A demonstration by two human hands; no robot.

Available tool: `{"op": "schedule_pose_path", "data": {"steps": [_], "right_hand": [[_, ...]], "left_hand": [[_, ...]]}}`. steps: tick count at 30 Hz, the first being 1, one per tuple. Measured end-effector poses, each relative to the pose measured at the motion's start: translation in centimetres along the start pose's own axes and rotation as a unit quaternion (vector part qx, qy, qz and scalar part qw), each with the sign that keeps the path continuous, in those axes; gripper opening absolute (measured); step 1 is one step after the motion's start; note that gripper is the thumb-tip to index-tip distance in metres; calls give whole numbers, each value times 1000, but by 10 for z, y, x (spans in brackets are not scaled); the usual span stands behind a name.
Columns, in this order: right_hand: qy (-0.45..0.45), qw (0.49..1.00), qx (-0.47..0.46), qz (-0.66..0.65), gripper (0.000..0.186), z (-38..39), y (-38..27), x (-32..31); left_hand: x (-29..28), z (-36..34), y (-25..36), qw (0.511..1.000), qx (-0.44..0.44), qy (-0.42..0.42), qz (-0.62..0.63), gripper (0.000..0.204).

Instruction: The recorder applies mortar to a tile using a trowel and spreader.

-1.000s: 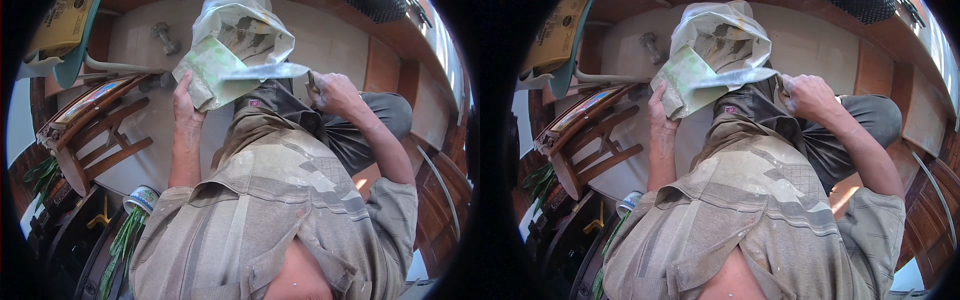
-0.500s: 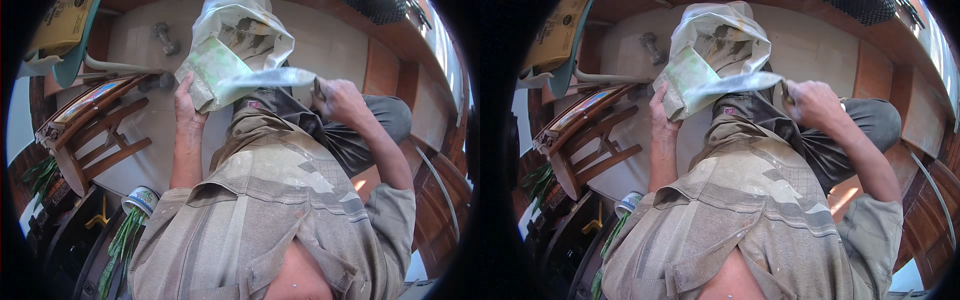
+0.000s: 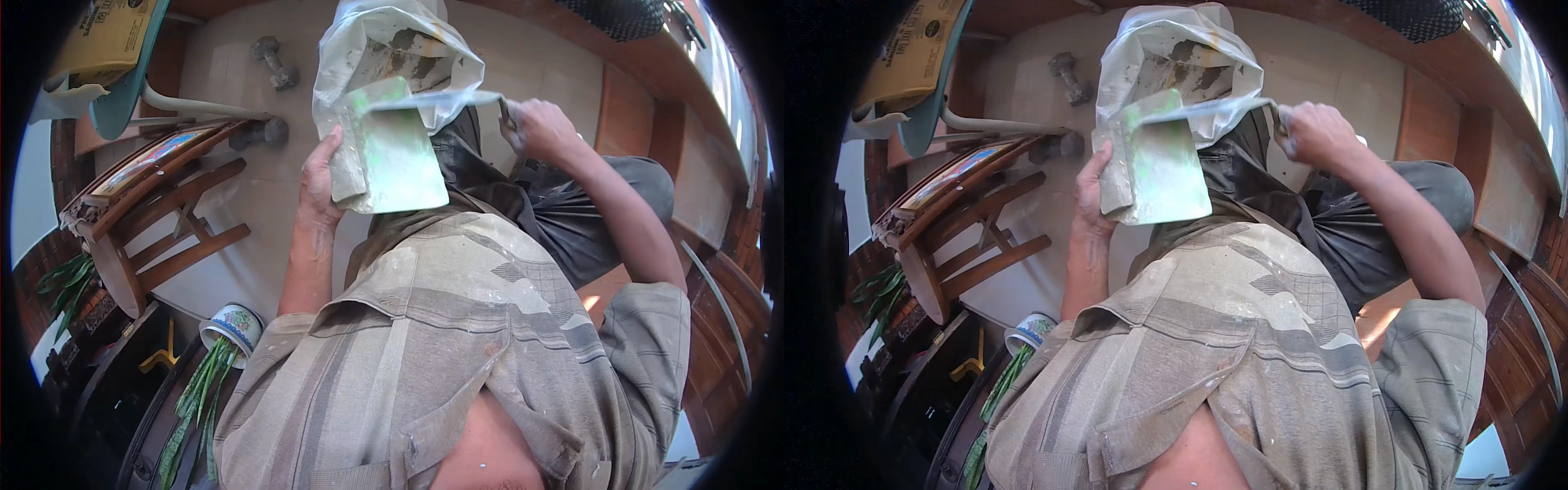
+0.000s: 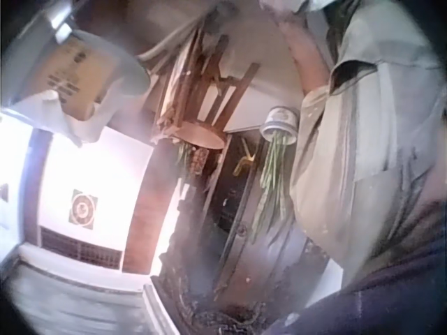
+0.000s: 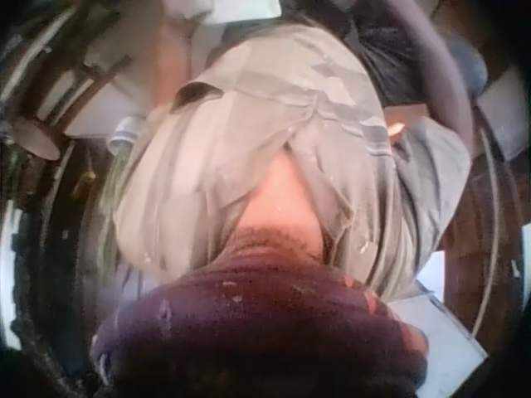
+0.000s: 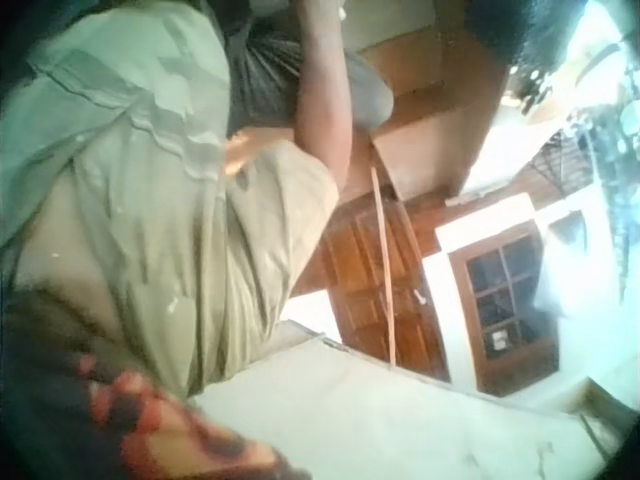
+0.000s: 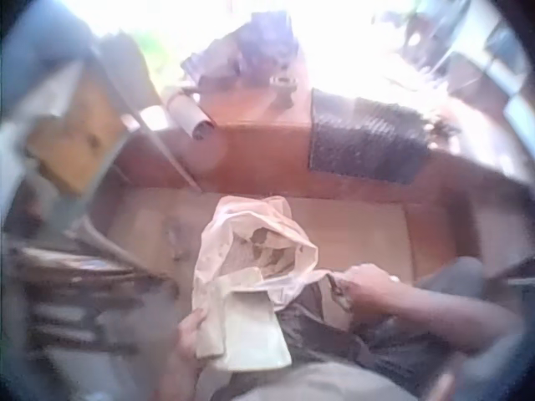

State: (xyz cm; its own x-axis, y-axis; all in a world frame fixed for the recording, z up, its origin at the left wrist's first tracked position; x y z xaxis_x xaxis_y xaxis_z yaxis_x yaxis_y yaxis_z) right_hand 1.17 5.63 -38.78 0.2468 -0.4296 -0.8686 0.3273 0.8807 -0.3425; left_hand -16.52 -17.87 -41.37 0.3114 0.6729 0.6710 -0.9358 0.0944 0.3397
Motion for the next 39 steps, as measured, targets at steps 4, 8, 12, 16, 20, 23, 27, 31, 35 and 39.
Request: {"op": "schedule_pose_path", "data": {"steps": [4, 8, 12, 16, 20, 23, 27, 31, 35, 39], "right_hand": [[25, 998, 50, -25, 20, -24, 14, -13], [-51, 995, -49, -68, 21, 14, -47, -30], [-68, 997, -22, -20, 20, 3, -24, -3], [11, 999, 40, -27, 19, -18, 7, -17], [-50, 998, 44, -19, 23, -7, -27, -3], [23, 988, 102, -113, 26, -13, -14, -4], [-27, 980, 84, -178, 30, -11, -71, 8], [29, 979, 116, -167, 31, -21, -57, 25], [36, 975, 87, -200, 31, -17, -97, 18], [44, 962, 137, -232, 30, -25, -77, 33]], "left_hand": [[-3, -6, -7, 999, -16, -14, 40, 42], [-22, -7, -1, 999, -29, 24, 35, 42], [-7, -2, -5, 999, -33, -31, 15, 42], [-2, -4, -6, 997, -28, -2, -70, 43], [-8, -9, -4, 991, 8, 24, -128, 45], [0, -7, -1, 975, 113, 103, -161, 42], [5, 4, 5, 944, 193, 141, -229, 40], [4, 2, 0, 919, 249, 188, -240, 35], [10, 1, -1, 919, 236, 180, -260, 36], [17, 1, -6, 905, 255, 198, -276, 33]]}}
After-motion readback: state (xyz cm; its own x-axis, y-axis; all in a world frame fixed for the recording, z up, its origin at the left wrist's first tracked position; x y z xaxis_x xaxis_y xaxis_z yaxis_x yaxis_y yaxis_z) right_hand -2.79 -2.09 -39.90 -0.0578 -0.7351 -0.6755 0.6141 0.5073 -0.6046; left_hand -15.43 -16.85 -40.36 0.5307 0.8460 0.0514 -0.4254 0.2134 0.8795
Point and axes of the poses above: each hand's wrist, its own z-axis away from the middle knuckle, its own x-axis out of the palm, y = z × x, the point moved 7 cm from there along -z, towards the middle knuckle, and after that the axes turned 11 degrees about -x, right-handed, at the moved point
